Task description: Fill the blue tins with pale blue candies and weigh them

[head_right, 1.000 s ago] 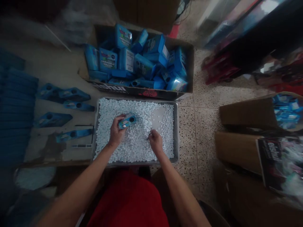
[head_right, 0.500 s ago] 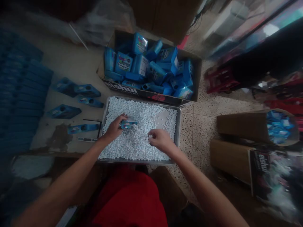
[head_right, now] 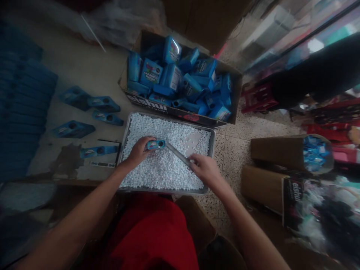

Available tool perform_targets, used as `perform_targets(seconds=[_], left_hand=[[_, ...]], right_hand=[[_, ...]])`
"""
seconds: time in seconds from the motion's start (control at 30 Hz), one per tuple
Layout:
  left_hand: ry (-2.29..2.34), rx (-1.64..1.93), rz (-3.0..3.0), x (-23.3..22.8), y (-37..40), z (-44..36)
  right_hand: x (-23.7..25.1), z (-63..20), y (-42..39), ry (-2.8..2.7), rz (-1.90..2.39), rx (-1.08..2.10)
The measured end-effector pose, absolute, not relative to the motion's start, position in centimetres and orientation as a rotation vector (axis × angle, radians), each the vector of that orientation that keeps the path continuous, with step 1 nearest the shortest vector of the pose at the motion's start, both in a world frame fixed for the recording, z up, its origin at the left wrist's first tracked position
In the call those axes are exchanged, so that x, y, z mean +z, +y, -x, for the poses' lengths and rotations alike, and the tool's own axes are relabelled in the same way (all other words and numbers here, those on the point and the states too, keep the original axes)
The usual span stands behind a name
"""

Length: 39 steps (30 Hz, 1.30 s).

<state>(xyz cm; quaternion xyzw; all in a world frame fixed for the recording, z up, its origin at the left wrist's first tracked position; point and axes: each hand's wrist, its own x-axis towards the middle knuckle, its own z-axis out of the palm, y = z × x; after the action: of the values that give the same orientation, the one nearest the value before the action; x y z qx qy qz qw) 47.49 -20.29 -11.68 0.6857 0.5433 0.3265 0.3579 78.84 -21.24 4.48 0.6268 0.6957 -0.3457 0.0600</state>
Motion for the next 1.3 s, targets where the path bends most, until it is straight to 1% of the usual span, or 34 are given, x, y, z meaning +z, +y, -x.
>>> perform_targets(seconds=[0.07, 0.13, 0.23, 0.3, 0.37, 0.43, 0.5, 0.57, 0.67, 0.73, 0.83, 0.93, 1.03, 1.17, 1.3], left_hand=[[1.478, 0.938, -1.707, -11.7, -20.7, -47.8], [1.55, 1.072, -1.628, -12.0, -21.4, -48.5], [1.558, 1.257, -1.551, -13.2, -23.0, -50.9], [1.559, 1.351, -1.532, -14.2, -23.8, -53.2], [1.608, 1.417, -1.5, -15.0, -24.0, -55.7], [1.65, 1.46, -1.425, -15.4, -23.8, -58.0], [1.635, 1.491, -1.29, -15.3, -23.1, -59.6], [1.591, 1.5, -1.141, -14.7, -22.2, -60.2], [1.564, 1.428, -1.092, -13.0, -21.1, -58.6], [1.563, 1.348, -1.173, -11.7, -20.5, -56.5], [1.553, 1.232, -1.301, -9.9, -19.9, -53.2], [1.53, 1.155, -1.378, -9.1, -19.6, -51.1], [1.524, 1.119, -1.417, -9.0, -19.4, -50.1], [1.592, 1.102, -1.455, -9.3, -19.1, -49.2], [1.536, 1.089, -1.535, -9.3, -19.3, -48.3]], right_hand=[[0.9, -81.6, -25.1, 1.988, -2.102, -0.74], [-3.5, -82.9, -28.7, 1.856, -2.139, -0.543], [-9.2, -81.6, -31.9, 1.914, -2.05, -0.494], [-11.4, -79.0, -32.2, 1.968, -2.052, -0.498], [-12.5, -76.3, -31.2, 1.966, -2.115, -0.556], [-13.1, -74.4, -29.5, 1.958, -2.211, -0.706], [-13.5, -73.5, -27.9, 1.969, -2.343, -0.941], [-13.8, -73.8, -26.8, 1.971, -2.518, -1.242], [-13.3, -75.5, -26.6, 1.894, -2.666, -1.81], [-11.9, -76.8, -26.9, 1.8, -2.601, -2.139], [-8.6, -78.4, -26.9, 1.699, -2.389, -2.379], [-5.1, -79.0, -25.5, 1.668, -2.184, -2.429], [-2.6, -79.1, -23.3, 1.736, -2.051, -2.344], [-0.9, -78.8, -20.9, 1.761, -1.942, -2.316], [0.4, -77.7, -19.1, 1.691, -1.895, -2.289]])
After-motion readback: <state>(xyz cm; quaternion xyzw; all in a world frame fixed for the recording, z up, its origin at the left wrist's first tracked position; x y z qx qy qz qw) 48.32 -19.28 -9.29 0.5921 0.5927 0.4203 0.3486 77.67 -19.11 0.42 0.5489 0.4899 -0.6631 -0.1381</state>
